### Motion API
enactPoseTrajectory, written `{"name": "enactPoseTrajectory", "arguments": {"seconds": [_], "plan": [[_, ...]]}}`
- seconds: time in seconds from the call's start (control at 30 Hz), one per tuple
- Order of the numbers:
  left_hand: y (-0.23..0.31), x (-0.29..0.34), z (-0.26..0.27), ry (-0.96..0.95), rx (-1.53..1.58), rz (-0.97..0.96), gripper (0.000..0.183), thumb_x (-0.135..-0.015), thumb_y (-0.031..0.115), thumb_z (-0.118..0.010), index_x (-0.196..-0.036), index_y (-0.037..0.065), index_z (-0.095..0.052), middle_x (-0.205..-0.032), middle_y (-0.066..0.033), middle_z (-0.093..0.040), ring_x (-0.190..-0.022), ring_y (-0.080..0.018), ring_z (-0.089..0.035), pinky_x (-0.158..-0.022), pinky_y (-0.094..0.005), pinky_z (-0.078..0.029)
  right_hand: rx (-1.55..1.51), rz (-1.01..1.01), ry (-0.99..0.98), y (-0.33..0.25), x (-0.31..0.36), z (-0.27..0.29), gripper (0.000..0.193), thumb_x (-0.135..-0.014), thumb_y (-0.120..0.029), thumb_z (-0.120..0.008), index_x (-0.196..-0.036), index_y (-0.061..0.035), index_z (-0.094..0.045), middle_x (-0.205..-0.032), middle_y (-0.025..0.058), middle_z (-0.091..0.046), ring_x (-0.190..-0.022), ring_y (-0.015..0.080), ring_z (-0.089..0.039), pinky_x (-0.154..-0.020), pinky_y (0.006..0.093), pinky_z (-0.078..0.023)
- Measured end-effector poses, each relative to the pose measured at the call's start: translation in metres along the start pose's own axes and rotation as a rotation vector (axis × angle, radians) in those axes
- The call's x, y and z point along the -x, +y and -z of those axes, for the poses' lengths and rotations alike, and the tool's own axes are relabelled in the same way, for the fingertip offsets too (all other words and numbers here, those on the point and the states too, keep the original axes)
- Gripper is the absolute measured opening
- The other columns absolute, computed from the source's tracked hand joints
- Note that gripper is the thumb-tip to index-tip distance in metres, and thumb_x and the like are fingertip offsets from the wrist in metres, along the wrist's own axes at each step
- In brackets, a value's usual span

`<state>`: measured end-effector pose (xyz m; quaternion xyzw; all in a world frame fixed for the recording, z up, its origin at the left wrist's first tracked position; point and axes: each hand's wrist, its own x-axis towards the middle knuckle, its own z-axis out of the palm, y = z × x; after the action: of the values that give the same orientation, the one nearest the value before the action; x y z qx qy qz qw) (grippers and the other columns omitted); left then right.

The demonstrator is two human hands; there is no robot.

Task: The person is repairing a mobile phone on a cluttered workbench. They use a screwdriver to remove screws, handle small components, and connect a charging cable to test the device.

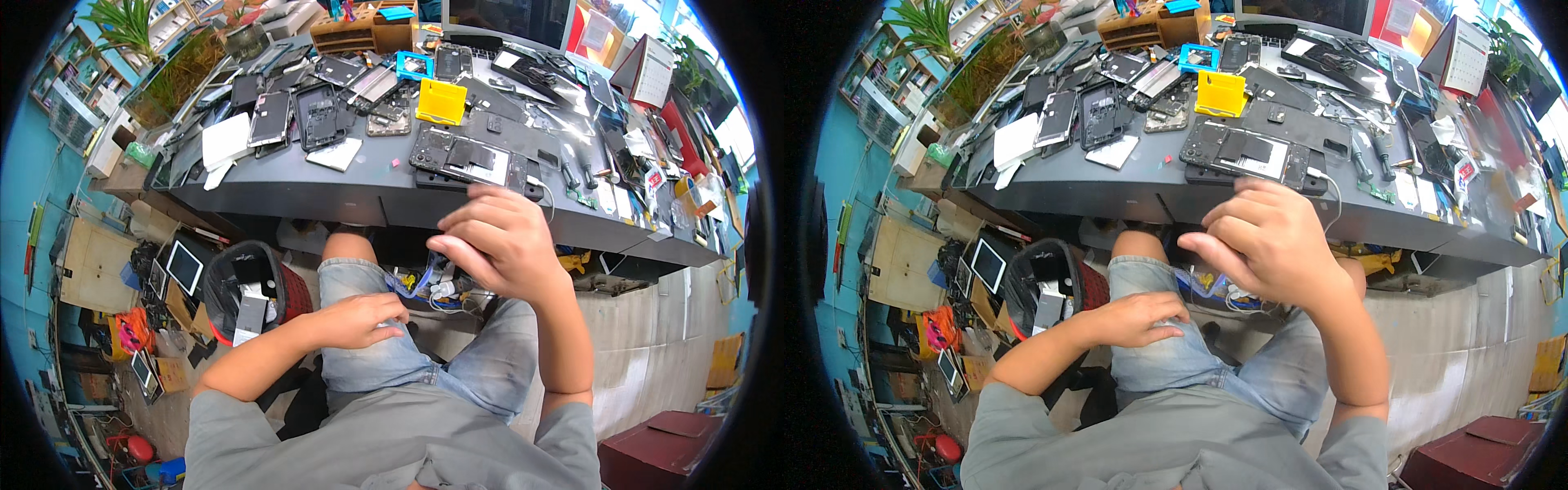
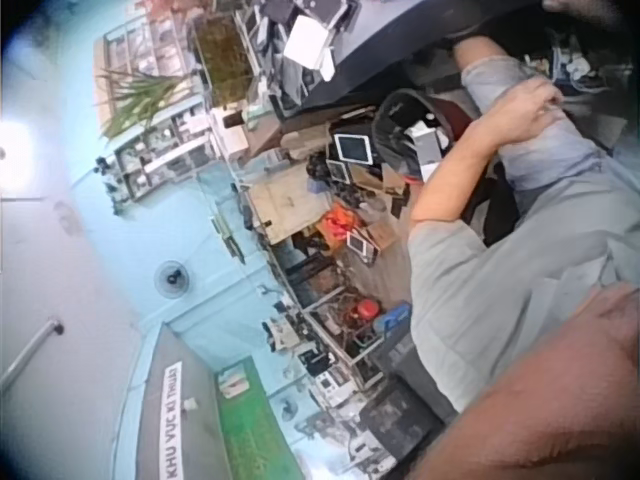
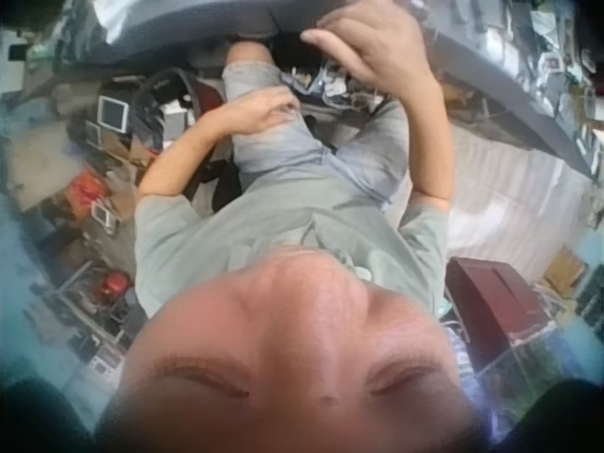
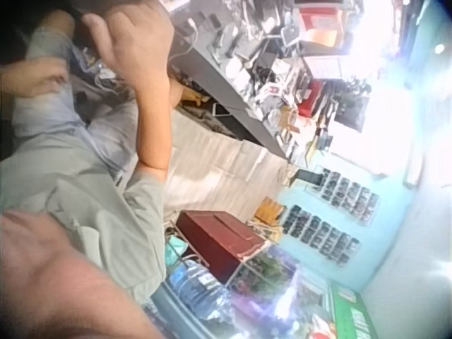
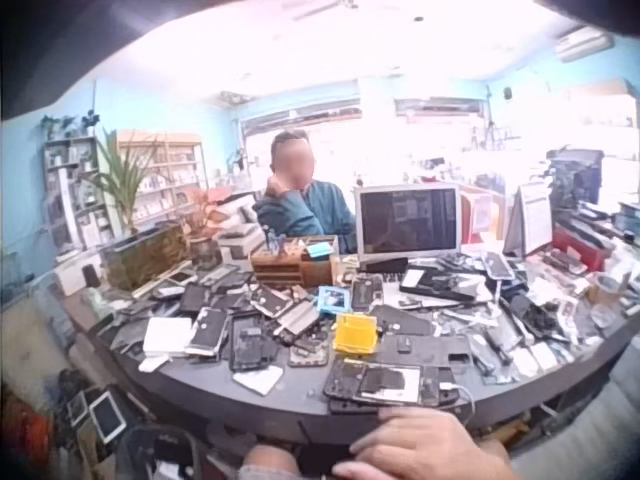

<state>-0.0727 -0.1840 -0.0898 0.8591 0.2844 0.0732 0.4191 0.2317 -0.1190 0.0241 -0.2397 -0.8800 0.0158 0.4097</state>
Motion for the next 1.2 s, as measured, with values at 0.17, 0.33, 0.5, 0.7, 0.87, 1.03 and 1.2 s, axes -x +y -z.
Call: {"name": "enactPoseTrajectory", "arguments": {"seconds": [0.17,0.33,0.5,0.7,0.87,1.03,1.2], "plan": [[-0.009,-0.002,-0.005,-0.016,0.0,0.003,0.028,-0.112,0.03,-0.074,-0.122,0.004,-0.07,-0.117,-0.0154,-0.071,-0.113,-0.0404,-0.072,-0.096,-0.0499,-0.059,0.059,-0.157,0.106,0.008,0.007,0.01,0.018,-0.096,-0.014,-0.089,-0.102,-0.0037,-0.076,-0.109,0.0109,-0.081,-0.096,0.0331,-0.078,-0.084,0.0442,-0.063],[-0.009,-0.001,-0.001,-0.015,-0.049,-0.072,0.031,-0.113,0.032,-0.073,-0.109,0.002,-0.069,-0.106,-0.0179,-0.067,-0.101,-0.0435,-0.07,-0.088,-0.0528,-0.057,0.482,-0.271,0.036,0.03,0.021,0.013,0.049,-0.095,-0.02,-0.09,-0.137,-0.0024,-0.071,-0.145,0.0171,-0.073,-0.135,0.038,-0.067,-0.119,0.0524,-0.052],[-0.01,-0.002,-0.003,0.005,-0.038,-0.016,0.03,-0.115,0.03,-0.071,-0.112,0.001,-0.07,-0.108,-0.0173,-0.069,-0.102,-0.0434,-0.07,-0.09,-0.0526,-0.057,0.531,-0.276,-0.07,0.041,0.038,0.018,0.056,-0.093,-0.021,-0.09,-0.142,-0.0027,-0.071,-0.152,0.0156,-0.073,-0.144,0.0362,-0.066,-0.128,0.0538,-0.047],[-0.004,-0.008,-0.001,-0.006,0.055,0.034,0.025,-0.114,0.028,-0.072,-0.117,0.003,-0.07,-0.113,-0.0156,-0.072,-0.108,-0.0406,-0.073,-0.092,-0.0504,-0.059,0.483,-0.214,-0.134,0.052,0.028,0.036,0.048,-0.095,-0.022,-0.089,-0.136,-0.002,-0.075,-0.14,0.0162,-0.079,-0.134,0.0357,-0.073,-0.126,0.0527,-0.05],[-0.008,-0.009,-0.004,-0.011,0.066,0.042,0.025,-0.113,0.028,-0.072,-0.119,0.004,-0.071,-0.116,-0.0149,-0.073,-0.107,-0.0398,-0.074,-0.092,-0.0503,-0.06,0.493,-0.147,-0.184,0.057,0.019,0.045,0.042,-0.1,-0.023,-0.084,-0.136,-0.0013,-0.076,-0.134,0.0173,-0.082,-0.127,0.0348,-0.077,-0.122,0.0524,-0.054],[-0.006,-0.009,-0.002,0.001,0.06,0.042,0.025,-0.113,0.028,-0.072,-0.119,0.004,-0.071,-0.116,-0.0159,-0.073,-0.106,-0.0405,-0.075,-0.091,-0.0506,-0.06,0.529,-0.145,-0.131,0.064,0.016,0.039,0.03,-0.104,-0.019,-0.08,-0.129,-0.0026,-0.075,-0.127,0.0153,-0.083,-0.116,0.0352,-0.079,-0.118,0.0507,-0.058],[-0.007,-0.01,-0.004,0.058,0.061,0.04,0.024,-0.114,0.028,-0.072,-0.117,0.004,-0.072,-0.114,-0.0154,-0.073,-0.105,-0.0407,-0.074,-0.09,-0.0506,-0.06,0.496,-0.12,-0.016,0.06,0.014,0.032,0.023,-0.105,-0.016,-0.079,-0.123,-0.0037,-0.074,-0.113,0.0139,-0.083,-0.106,0.0354,-0.08,-0.112,0.0495,-0.062]]}}
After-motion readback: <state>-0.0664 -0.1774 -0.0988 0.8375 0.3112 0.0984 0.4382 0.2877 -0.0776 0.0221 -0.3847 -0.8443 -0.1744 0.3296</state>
